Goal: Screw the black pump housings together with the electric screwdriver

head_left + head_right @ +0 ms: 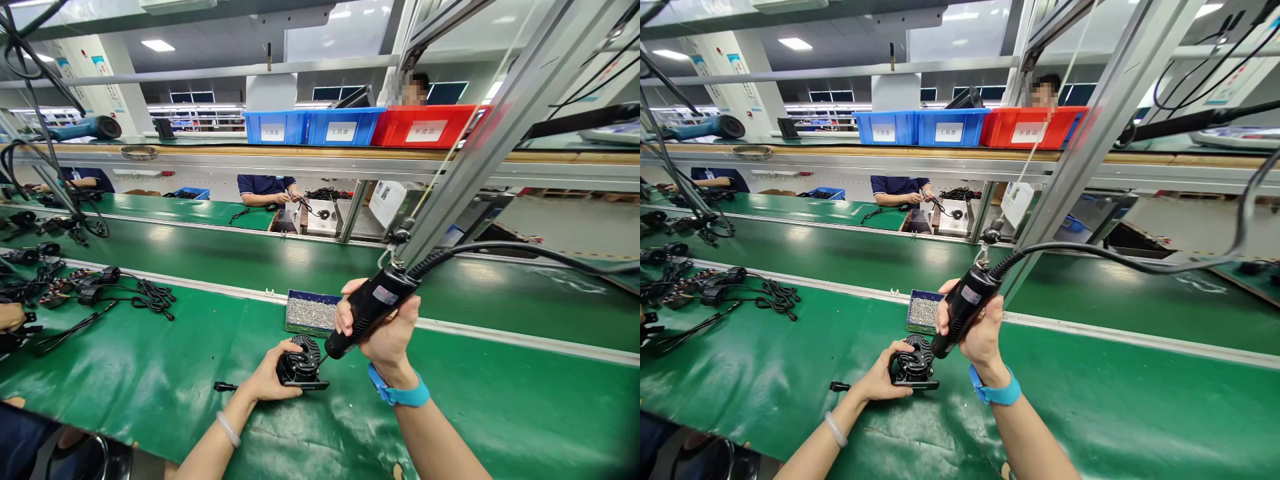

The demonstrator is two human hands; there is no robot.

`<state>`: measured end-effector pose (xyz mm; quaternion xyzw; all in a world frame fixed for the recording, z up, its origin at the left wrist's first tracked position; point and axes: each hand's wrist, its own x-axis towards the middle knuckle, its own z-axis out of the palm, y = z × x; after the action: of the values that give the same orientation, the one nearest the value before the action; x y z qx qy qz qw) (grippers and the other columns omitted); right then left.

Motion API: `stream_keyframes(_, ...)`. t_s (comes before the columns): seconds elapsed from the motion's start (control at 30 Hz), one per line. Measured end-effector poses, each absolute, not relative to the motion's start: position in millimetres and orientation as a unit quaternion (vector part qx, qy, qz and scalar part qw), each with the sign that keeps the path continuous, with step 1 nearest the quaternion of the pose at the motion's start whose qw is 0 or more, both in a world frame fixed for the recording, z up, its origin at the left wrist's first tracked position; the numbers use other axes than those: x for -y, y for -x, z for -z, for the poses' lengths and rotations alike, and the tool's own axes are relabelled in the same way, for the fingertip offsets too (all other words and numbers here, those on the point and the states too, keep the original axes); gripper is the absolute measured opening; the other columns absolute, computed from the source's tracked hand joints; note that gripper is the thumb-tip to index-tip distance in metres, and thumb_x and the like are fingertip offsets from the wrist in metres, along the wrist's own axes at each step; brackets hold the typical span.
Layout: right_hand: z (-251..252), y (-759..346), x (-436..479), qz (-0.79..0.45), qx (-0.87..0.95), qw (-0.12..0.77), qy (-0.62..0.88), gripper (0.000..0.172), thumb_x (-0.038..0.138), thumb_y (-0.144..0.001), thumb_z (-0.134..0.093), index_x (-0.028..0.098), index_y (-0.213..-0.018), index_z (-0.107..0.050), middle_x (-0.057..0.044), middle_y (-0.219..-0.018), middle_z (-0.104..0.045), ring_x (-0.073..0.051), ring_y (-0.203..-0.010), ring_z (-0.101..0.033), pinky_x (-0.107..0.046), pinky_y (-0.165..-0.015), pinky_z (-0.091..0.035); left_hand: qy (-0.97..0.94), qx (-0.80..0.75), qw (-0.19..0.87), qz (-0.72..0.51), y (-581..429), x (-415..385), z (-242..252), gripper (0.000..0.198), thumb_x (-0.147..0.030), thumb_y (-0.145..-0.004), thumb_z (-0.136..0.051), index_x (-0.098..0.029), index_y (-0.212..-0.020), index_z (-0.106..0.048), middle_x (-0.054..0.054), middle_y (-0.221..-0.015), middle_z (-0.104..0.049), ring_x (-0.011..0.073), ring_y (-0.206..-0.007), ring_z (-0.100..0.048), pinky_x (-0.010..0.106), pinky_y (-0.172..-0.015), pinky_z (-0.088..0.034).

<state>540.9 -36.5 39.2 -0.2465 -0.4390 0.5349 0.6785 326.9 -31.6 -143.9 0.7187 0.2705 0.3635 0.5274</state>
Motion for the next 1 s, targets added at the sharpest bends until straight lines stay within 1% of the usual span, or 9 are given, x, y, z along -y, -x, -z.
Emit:
stream_keyframes(0.2, -33.3, -526.8, 35.7, -0.583, 0.468, 0.620, 0.239, 0.077, 0.095, -0.064, -0.048, 0.021, -0.082, -0.058, 0.002, -0.046, -0.055, -0.011, -0.032, -0.041, -0.024, -0.036, -0.035, -0.686, -0.278, 0.569, -0.360, -328.6, 36.9, 147.1, 0.069, -0.020, -0.060, -0.083, -0.019, -0.122, -0.054, 0.015, -0.136, -0.053, 0.0299, -0.121, -0.058, 0.045, -0.106, -0.044)
stream_keyframes(0.37, -28.3, -522.2, 33.6, -0.588, 0.460, 0.615, 0.255, 0.079, 0.097, -0.061, -0.046, 0.021, -0.080, -0.056, 0.003, -0.045, -0.053, -0.010, -0.031, -0.039, -0.023, -0.035, -0.034, -0.676, -0.275, 0.574, -0.371, -331.6, 38.5, 148.3, 0.068, -0.019, -0.059, -0.082, -0.019, -0.121, -0.054, 0.015, -0.136, -0.053, 0.0309, -0.123, -0.058, 0.046, -0.107, -0.044)
stream_keyframes(0.57, -25.8, -525.0, 34.9, -0.586, 0.447, 0.630, 0.245, 0.077, 0.096, -0.064, -0.046, 0.020, -0.078, -0.058, 0.003, -0.045, -0.052, -0.010, -0.031, -0.039, -0.021, -0.036, -0.033, -0.702, -0.266, 0.538, -0.383, -332.2, 37.3, 148.0, 0.067, -0.018, -0.059, -0.081, -0.018, -0.120, -0.055, 0.017, -0.142, -0.049, 0.0316, -0.125, -0.056, 0.047, -0.111, -0.039)
stream_keyframes(0.7, -26.6, -526.6, 42.8, -0.576, 0.447, 0.643, 0.233, 0.075, 0.094, -0.064, -0.050, 0.020, -0.078, -0.059, 0.002, -0.046, -0.054, -0.010, -0.033, -0.042, -0.021, -0.036, -0.033, -0.716, -0.267, 0.522, -0.380, -332.6, 36.6, 146.6, 0.066, -0.023, -0.061, -0.082, -0.017, -0.121, -0.055, 0.017, -0.138, -0.052, 0.0325, -0.128, -0.053, 0.047, -0.112, -0.038)
stream_keyframes(0.77, -33.6, -528.2, 48.3, -0.573, 0.454, 0.641, 0.234, 0.074, 0.092, -0.065, -0.052, 0.020, -0.081, -0.062, 0.001, -0.048, -0.057, -0.011, -0.033, -0.043, -0.022, -0.036, -0.034, -0.724, -0.263, 0.509, -0.384, -334.0, 36.3, 144.8, 0.066, -0.026, -0.062, -0.082, -0.017, -0.121, -0.055, 0.016, -0.136, -0.054, 0.0327, -0.129, -0.051, 0.047, -0.111, -0.039)
stream_keyframes(0.87, -50.8, -528.7, 53.8, -0.568, 0.457, 0.645, 0.229, 0.073, 0.090, -0.069, -0.051, 0.020, -0.085, -0.066, 0.000, -0.049, -0.058, -0.012, -0.034, -0.045, -0.023, -0.036, -0.036, -0.729, -0.252, 0.496, -0.399, -336.7, 36.2, 141.6, 0.066, -0.029, -0.063, -0.082, -0.017, -0.121, -0.054, 0.015, -0.133, -0.055, 0.0312, -0.125, -0.054, 0.044, -0.108, -0.042)
stream_keyframes(1.0, -62.5, -518.0, 48.9, -0.576, 0.452, 0.652, 0.196, 0.072, 0.089, -0.069, -0.052, 0.021, -0.084, -0.068, 0.000, -0.047, -0.058, -0.013, -0.034, -0.046, -0.024, -0.037, -0.038, -0.732, -0.250, 0.489, -0.403, -338.6, 35.9, 140.0, 0.066, -0.030, -0.063, -0.082, -0.017, -0.121, -0.053, 0.015, -0.132, -0.055, 0.0305, -0.124, -0.054, 0.041, -0.107, -0.042)
